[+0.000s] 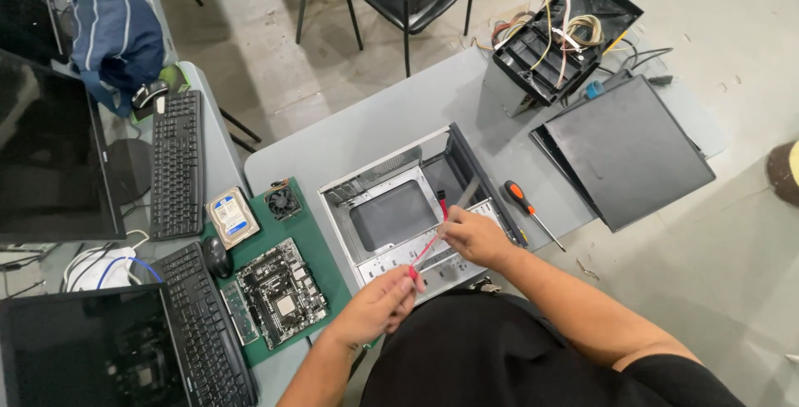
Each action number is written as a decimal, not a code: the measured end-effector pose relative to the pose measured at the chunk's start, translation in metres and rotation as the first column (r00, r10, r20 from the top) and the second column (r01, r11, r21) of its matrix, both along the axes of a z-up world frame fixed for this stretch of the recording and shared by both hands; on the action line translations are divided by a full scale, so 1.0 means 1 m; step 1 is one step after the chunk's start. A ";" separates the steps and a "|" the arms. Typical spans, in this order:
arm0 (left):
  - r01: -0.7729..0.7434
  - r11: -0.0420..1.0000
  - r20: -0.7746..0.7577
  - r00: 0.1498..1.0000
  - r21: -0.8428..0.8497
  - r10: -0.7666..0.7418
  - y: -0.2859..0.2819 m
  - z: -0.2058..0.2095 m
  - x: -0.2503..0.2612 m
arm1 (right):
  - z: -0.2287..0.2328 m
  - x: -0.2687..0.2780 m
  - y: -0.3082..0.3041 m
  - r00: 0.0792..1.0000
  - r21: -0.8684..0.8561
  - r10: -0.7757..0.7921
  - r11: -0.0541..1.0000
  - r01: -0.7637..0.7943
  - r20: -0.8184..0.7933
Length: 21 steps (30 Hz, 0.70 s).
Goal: Reinstalling a power supply unit into a computer case, including cable management and securing it with screws.
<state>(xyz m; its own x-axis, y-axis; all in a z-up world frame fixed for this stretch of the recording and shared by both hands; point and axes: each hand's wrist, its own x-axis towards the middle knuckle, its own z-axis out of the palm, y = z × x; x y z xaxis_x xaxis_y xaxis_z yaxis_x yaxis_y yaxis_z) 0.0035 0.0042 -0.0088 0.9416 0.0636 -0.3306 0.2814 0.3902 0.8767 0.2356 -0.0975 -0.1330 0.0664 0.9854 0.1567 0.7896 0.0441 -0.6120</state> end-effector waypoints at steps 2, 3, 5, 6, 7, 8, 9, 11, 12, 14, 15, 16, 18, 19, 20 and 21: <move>-0.089 0.996 -0.052 0.995 -0.033 0.087 0.002 -0.002 0.000 | 0.011 -0.013 0.000 0.998 -0.028 -0.009 1.000 0.007 -0.065; -0.173 0.983 -0.105 0.981 -0.062 0.166 0.004 -0.003 -0.001 | 0.017 -0.019 0.002 0.991 -0.058 -0.025 0.998 0.018 -0.128; -0.285 0.958 -0.138 0.949 0.012 0.284 0.007 -0.001 -0.004 | 0.026 -0.029 -0.006 0.992 -0.032 0.019 0.999 -0.023 -0.126; -0.376 0.922 -0.158 0.909 0.089 0.386 0.009 0.000 -0.004 | 0.030 -0.033 -0.009 0.992 -0.004 0.048 0.999 -0.049 -0.120; -0.388 0.917 -0.153 0.905 0.092 0.398 0.010 -0.001 -0.006 | 0.034 -0.032 -0.012 0.991 0.001 0.061 0.998 -0.061 -0.116; -0.419 0.886 -0.149 0.881 0.196 0.450 0.012 -0.002 -0.008 | 0.037 -0.032 -0.015 0.993 -0.053 0.095 0.994 -0.099 -0.070; -0.445 0.844 -0.140 0.855 0.298 0.500 0.014 -0.003 -0.009 | 0.039 -0.031 -0.019 0.991 -0.108 0.132 0.985 -0.133 -0.025; -0.414 0.800 -0.221 0.812 0.434 0.540 0.015 -0.001 -0.010 | 0.059 -0.030 -0.024 0.974 -0.201 0.110 0.968 -0.151 -0.200; -0.355 0.749 -0.291 0.762 0.559 0.578 0.016 0.000 -0.010 | 0.069 -0.029 -0.027 0.930 -0.289 0.061 0.941 -0.175 -0.363; -0.294 0.712 -0.279 0.773 0.638 0.570 0.018 -0.015 -0.012 | 0.098 -0.026 -0.024 0.916 -0.311 0.086 0.925 -0.220 -0.392; -0.225 0.666 -0.272 0.786 0.711 0.556 0.019 -0.021 -0.013 | 0.112 -0.025 -0.022 0.900 -0.332 0.103 0.907 -0.260 -0.423; -0.226 0.661 -0.270 0.784 0.715 0.560 0.019 -0.026 -0.013 | 0.124 -0.025 -0.021 0.899 -0.326 0.109 0.908 -0.263 -0.424; -0.258 0.611 -0.187 0.802 0.748 0.568 0.016 -0.034 -0.013 | 0.147 -0.025 -0.019 0.759 -0.432 -0.034 0.839 -0.332 -0.650; -0.257 0.608 -0.186 0.801 0.751 0.569 0.013 -0.043 -0.014 | 0.153 -0.029 -0.017 0.758 -0.428 -0.030 0.840 -0.334 -0.652; -0.256 0.600 -0.184 0.799 0.758 0.573 0.012 -0.051 -0.012 | 0.160 -0.032 -0.013 0.691 -0.391 0.022 0.812 -0.434 -0.722; -0.254 0.591 -0.181 0.797 0.765 0.576 0.012 -0.060 -0.010 | 0.167 -0.035 -0.009 0.615 -0.345 0.070 0.776 -0.528 -0.785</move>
<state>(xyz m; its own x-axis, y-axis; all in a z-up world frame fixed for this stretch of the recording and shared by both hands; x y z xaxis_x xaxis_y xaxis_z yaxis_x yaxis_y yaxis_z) -0.0066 0.0158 -0.0683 0.5531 0.7667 -0.3259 0.6057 -0.1015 0.7892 0.2004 -0.1066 0.0340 -0.3874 0.8679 -0.3110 0.1044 -0.2939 -0.9501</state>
